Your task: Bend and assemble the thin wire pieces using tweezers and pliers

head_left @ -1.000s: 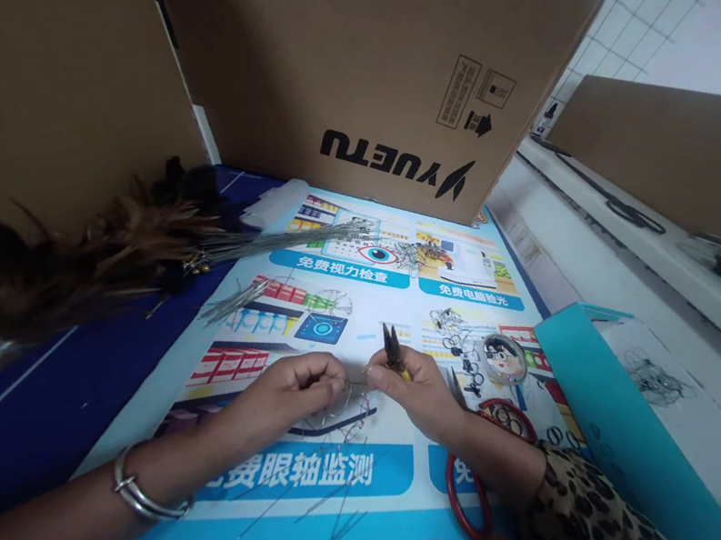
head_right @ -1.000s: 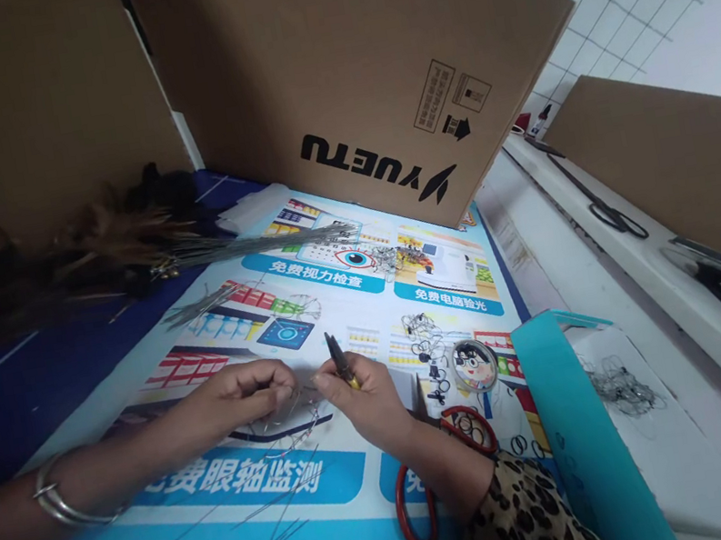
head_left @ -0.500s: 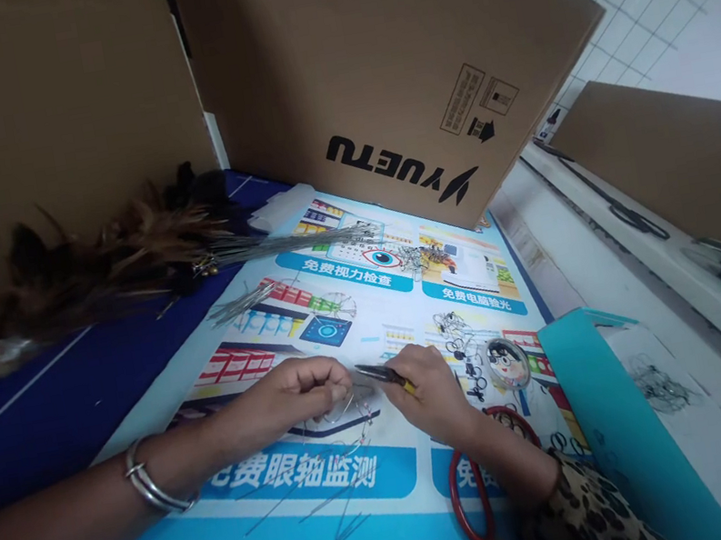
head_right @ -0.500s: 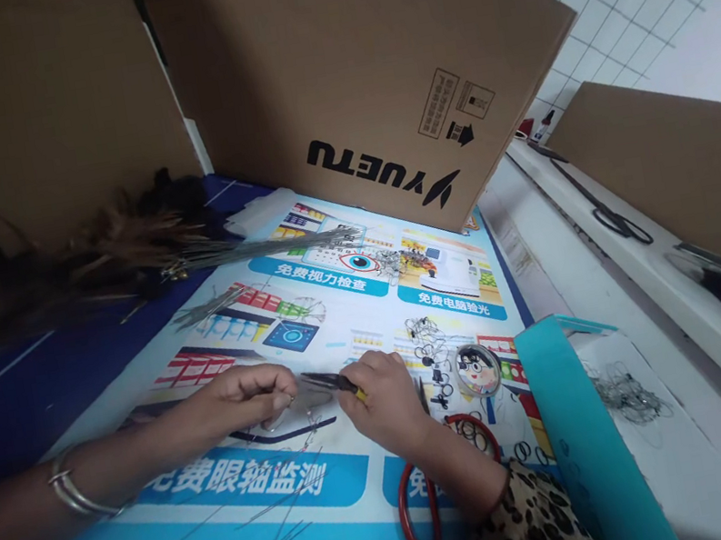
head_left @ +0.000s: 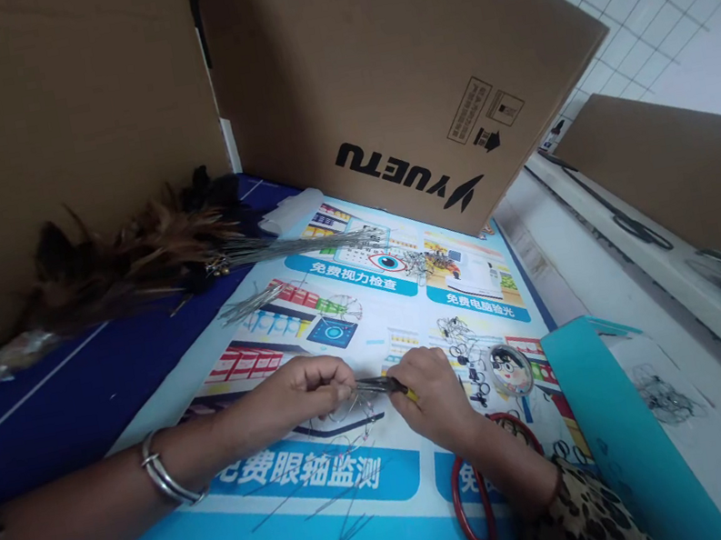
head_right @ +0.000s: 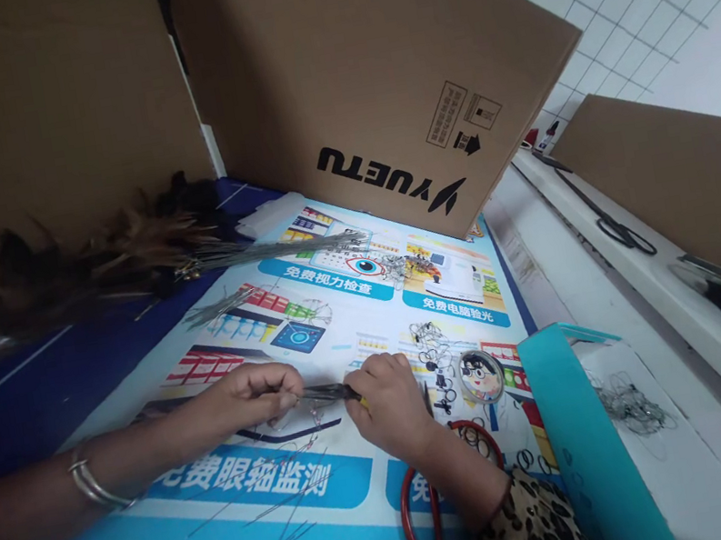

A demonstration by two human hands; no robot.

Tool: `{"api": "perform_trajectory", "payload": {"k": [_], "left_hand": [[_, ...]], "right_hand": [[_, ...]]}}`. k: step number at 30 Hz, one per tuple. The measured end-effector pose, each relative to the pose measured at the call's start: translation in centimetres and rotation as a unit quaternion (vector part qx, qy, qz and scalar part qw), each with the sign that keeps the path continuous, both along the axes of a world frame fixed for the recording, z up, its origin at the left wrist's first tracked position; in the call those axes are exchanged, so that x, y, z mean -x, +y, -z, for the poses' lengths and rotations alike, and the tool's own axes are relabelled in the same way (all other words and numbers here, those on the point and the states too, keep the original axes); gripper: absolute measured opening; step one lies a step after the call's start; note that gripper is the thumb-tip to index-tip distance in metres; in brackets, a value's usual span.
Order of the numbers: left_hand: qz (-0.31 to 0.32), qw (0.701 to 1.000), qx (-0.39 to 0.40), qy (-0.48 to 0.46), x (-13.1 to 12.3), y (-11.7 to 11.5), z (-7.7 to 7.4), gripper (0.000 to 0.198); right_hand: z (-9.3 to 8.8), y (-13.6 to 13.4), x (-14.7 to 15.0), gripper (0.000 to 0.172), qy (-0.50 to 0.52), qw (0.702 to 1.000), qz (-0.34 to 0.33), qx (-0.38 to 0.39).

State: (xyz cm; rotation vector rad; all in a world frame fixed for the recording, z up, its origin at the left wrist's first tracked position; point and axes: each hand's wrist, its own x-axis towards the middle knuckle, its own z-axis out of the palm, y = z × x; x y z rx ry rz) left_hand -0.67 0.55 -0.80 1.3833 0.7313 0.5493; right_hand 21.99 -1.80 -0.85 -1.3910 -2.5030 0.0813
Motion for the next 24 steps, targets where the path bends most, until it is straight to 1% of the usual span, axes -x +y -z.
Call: {"api": "perform_trajectory", "payload": {"k": [3, 6, 10, 12, 15, 19, 24], "left_hand": [[0.002, 1.000, -0.008, 0.003, 0.0, 0.0, -0.2, 0.018], [-0.005, 1.000, -0.011, -0.003, 0.1, 0.1, 0.0, 0.016], [-0.041, 0.999, -0.010, -0.009, 0.1, 0.2, 0.4, 0.015], [-0.059, 0.998, -0.005, -0.011, 0.0, 0.2, 0.5, 0.016], [-0.075, 0.997, -0.011, -0.005, 0.0, 0.2, 0.5, 0.019], [-0.071, 0.997, -0.031, 0.011, -0.1, 0.1, 0.4, 0.021], [-0.066, 0.998, -0.021, 0.007, -0.1, 0.0, 0.0, 0.018]], "right_hand": [[-0.3, 0.1, -0.2, 0.013, -0.015, 1.000, -0.002, -0.010], [-0.7, 0.0, -0.3, 0.013, -0.010, 1.000, 0.008, -0.022], [-0.9, -0.5, -0.2, 0.012, -0.001, 0.999, 0.005, -0.042], [-1.0, -0.8, 0.0, 0.012, -0.017, 0.999, 0.004, -0.049], [-1.0, -0.9, 0.1, 0.011, -0.040, 0.997, 0.021, -0.056], [-0.9, -0.7, 0.1, 0.013, -0.050, 0.996, 0.046, -0.056], [-0.7, -0.6, 0.2, 0.014, -0.047, 0.997, 0.045, -0.046]]}}
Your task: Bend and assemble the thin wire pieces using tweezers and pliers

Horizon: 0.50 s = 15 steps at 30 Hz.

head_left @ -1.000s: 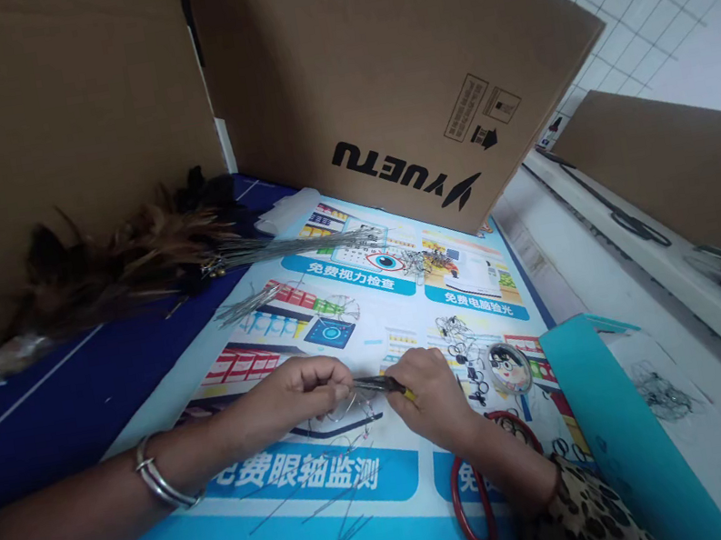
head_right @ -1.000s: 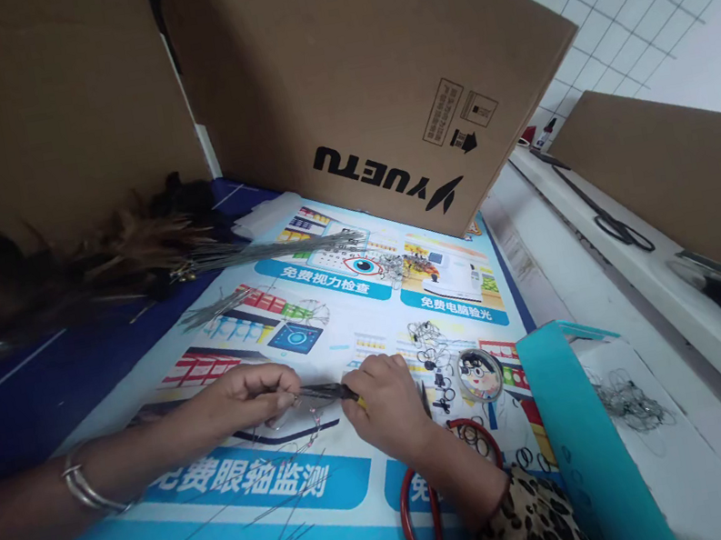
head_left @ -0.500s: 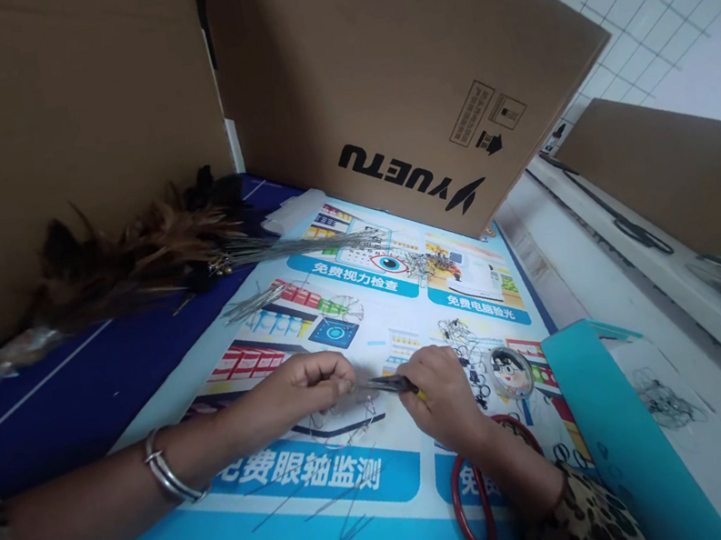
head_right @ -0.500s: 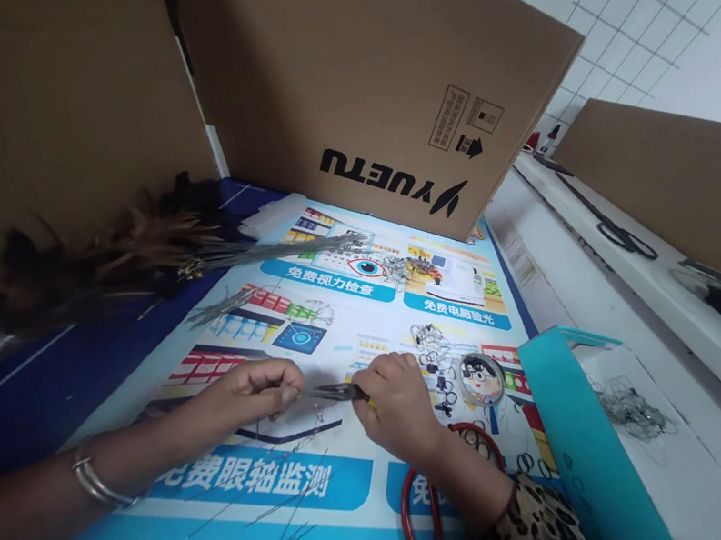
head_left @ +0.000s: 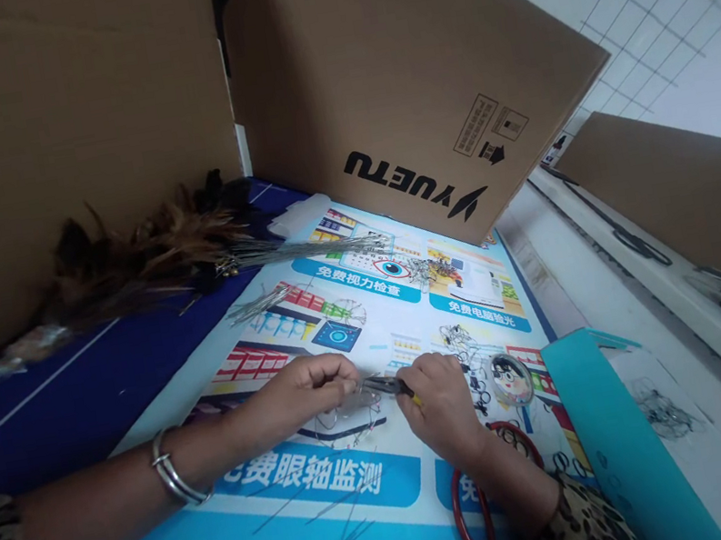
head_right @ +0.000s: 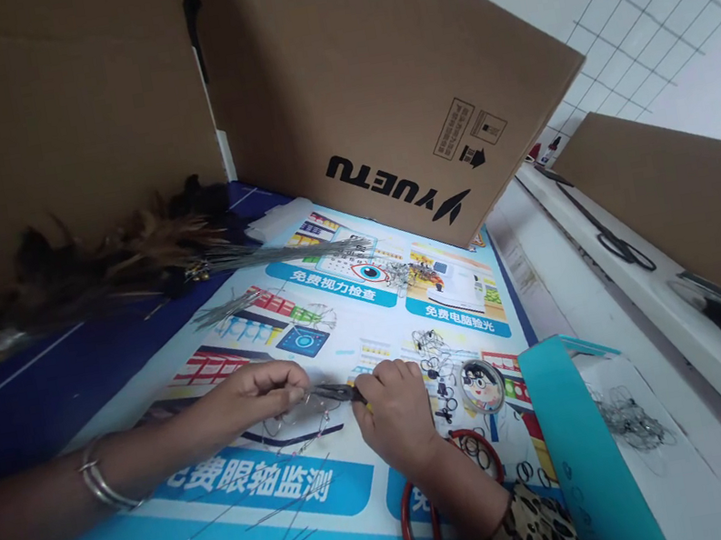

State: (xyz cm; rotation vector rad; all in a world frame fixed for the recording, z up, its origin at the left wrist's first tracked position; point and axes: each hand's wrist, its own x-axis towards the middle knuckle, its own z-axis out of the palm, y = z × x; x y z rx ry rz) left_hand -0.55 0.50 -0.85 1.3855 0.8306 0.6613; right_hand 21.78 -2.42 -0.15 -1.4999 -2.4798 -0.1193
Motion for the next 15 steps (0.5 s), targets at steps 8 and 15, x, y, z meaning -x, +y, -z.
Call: {"api": "perform_trajectory", "payload": {"k": [8, 15], "left_hand": [[0.053, 0.998, 0.026, -0.027, 0.01, -0.03, 0.18, 0.022], [0.097, 0.991, 0.067, -0.056, 0.03, -0.30, -0.10, 0.022]], "right_hand": [[0.14, 0.17, 0.13, 0.012, 0.003, 1.000, -0.019, 0.014], [0.25, 0.22, 0.28, 0.012, 0.012, 0.998, -0.054, 0.027]]}}
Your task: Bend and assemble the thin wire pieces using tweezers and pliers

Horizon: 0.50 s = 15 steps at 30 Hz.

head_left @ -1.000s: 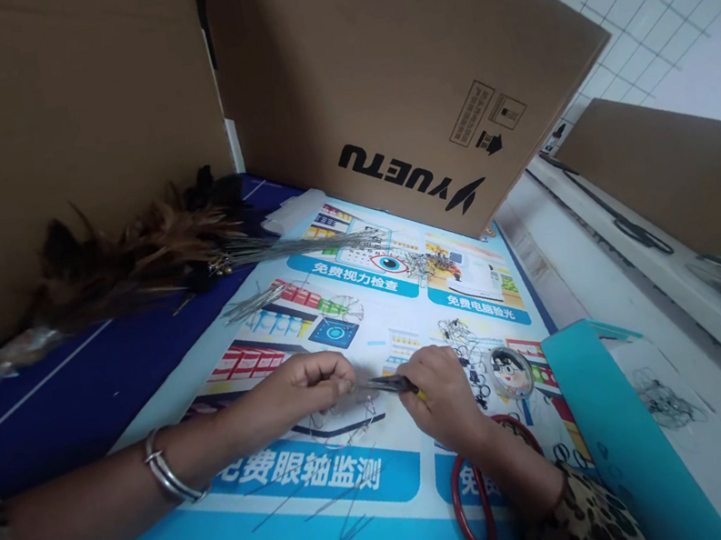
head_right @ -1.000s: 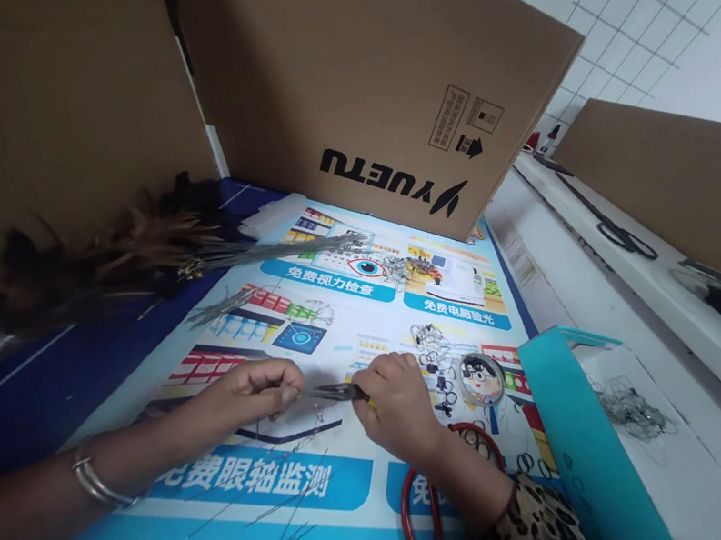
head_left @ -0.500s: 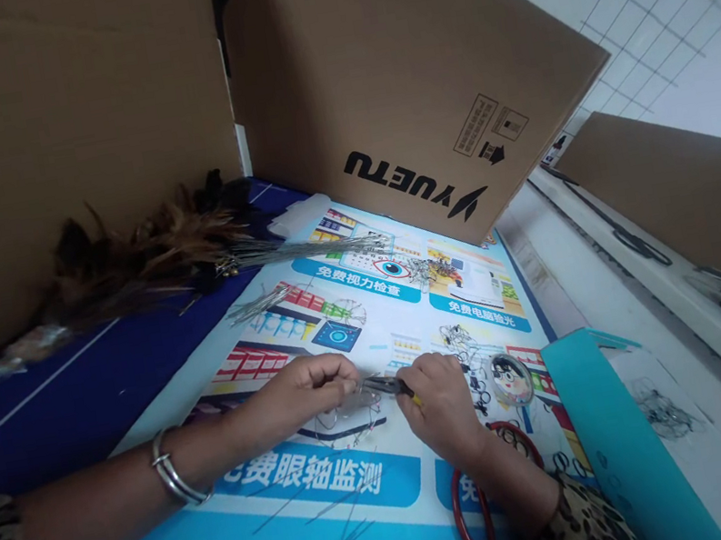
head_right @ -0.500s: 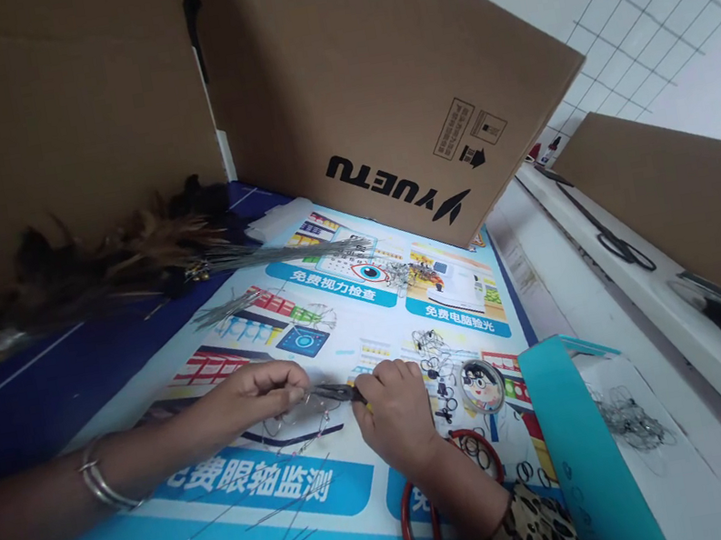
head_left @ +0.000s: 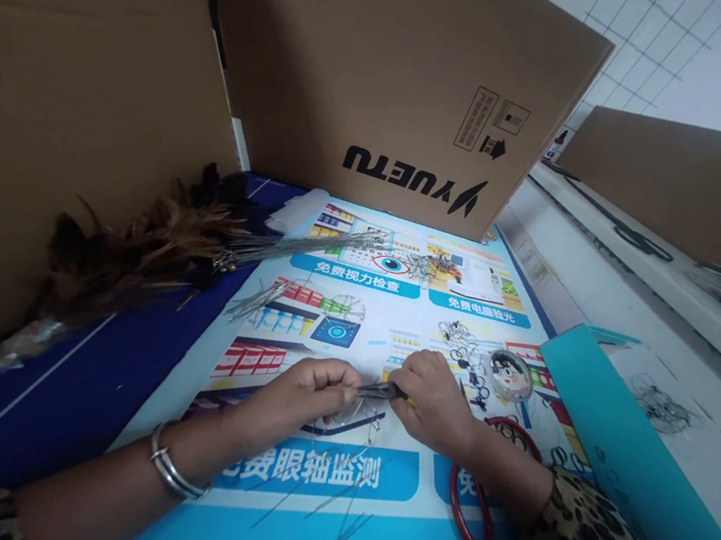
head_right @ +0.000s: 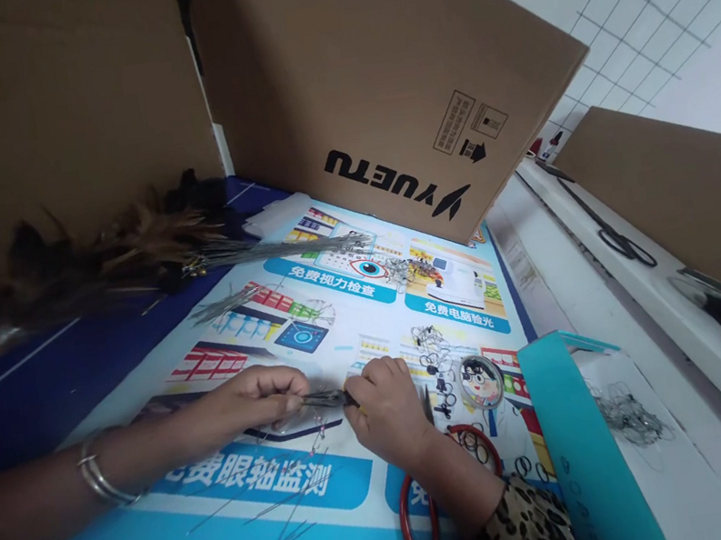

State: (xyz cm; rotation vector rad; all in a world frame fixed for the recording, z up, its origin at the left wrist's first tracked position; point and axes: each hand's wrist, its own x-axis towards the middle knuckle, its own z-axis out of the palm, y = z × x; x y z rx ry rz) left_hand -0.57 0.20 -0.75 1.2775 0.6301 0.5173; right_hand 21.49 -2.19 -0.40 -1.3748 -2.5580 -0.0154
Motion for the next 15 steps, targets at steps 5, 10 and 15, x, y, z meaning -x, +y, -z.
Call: {"api": "perform_trajectory", "payload": {"k": [5, 10, 15], "left_hand": [[0.022, 0.999, 0.028, -0.031, 0.01, -0.15, 0.06, 0.020], [0.023, 0.999, 0.034, -0.035, 0.00, -0.20, 0.40, 0.021], [0.028, 0.998, 0.026, -0.043, 0.03, -0.17, 0.88, 0.022]], "right_hand": [[0.35, 0.10, -0.07, 0.012, 0.004, 1.000, -0.020, 0.003], [0.60, 0.09, -0.07, 0.012, 0.002, 0.999, -0.035, -0.004], [0.59, -0.04, 0.05, 0.010, 0.007, 0.999, -0.035, -0.006]]}}
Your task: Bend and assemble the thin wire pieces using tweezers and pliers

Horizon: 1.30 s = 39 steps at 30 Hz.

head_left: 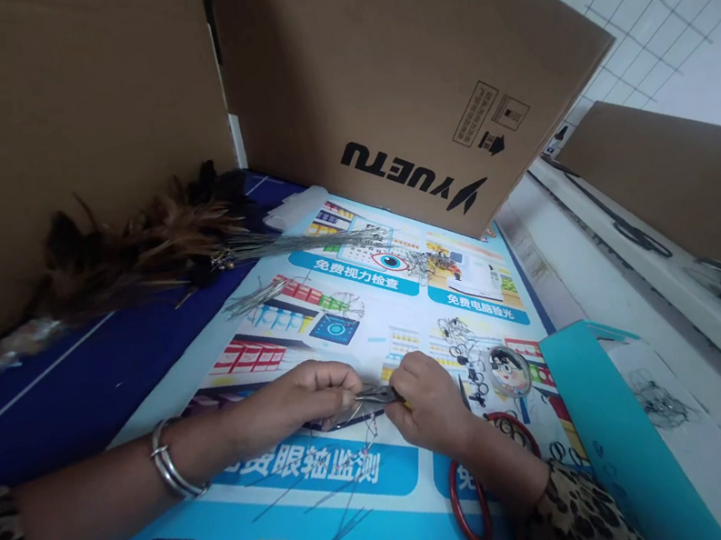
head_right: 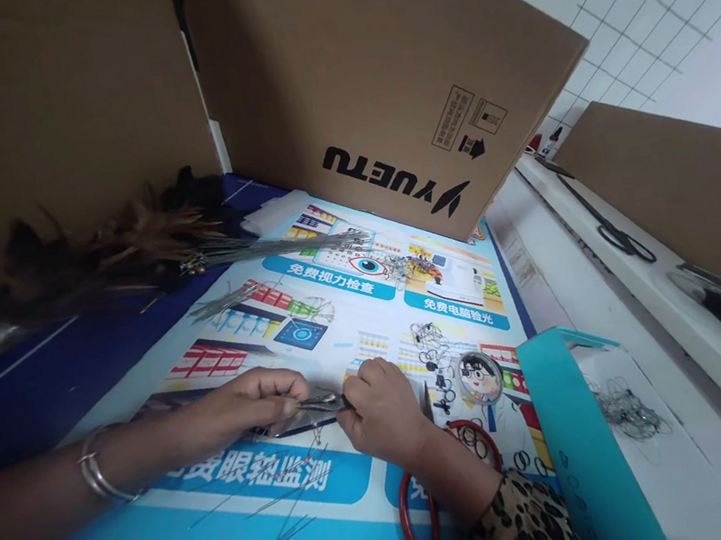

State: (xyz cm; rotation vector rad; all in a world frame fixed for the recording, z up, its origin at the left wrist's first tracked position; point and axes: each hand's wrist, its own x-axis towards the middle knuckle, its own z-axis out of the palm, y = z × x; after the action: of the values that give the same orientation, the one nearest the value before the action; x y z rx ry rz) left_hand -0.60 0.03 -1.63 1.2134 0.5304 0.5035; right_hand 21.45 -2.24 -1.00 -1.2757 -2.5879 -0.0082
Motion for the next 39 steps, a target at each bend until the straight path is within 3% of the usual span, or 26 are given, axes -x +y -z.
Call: {"api": "perform_trajectory", "payload": {"k": [12, 39], "left_hand": [[0.000, 1.000, 0.003, -0.002, -0.01, 0.01, -0.33, 0.021], [0.054, 0.996, 0.059, -0.028, 0.13, 0.35, 0.08, 0.018]], "right_hand": [[0.04, 0.04, 0.07, 0.010, -0.008, 1.000, 0.013, -0.011], [0.36, -0.17, 0.10, 0.013, -0.039, 0.999, -0.029, 0.000]]}}
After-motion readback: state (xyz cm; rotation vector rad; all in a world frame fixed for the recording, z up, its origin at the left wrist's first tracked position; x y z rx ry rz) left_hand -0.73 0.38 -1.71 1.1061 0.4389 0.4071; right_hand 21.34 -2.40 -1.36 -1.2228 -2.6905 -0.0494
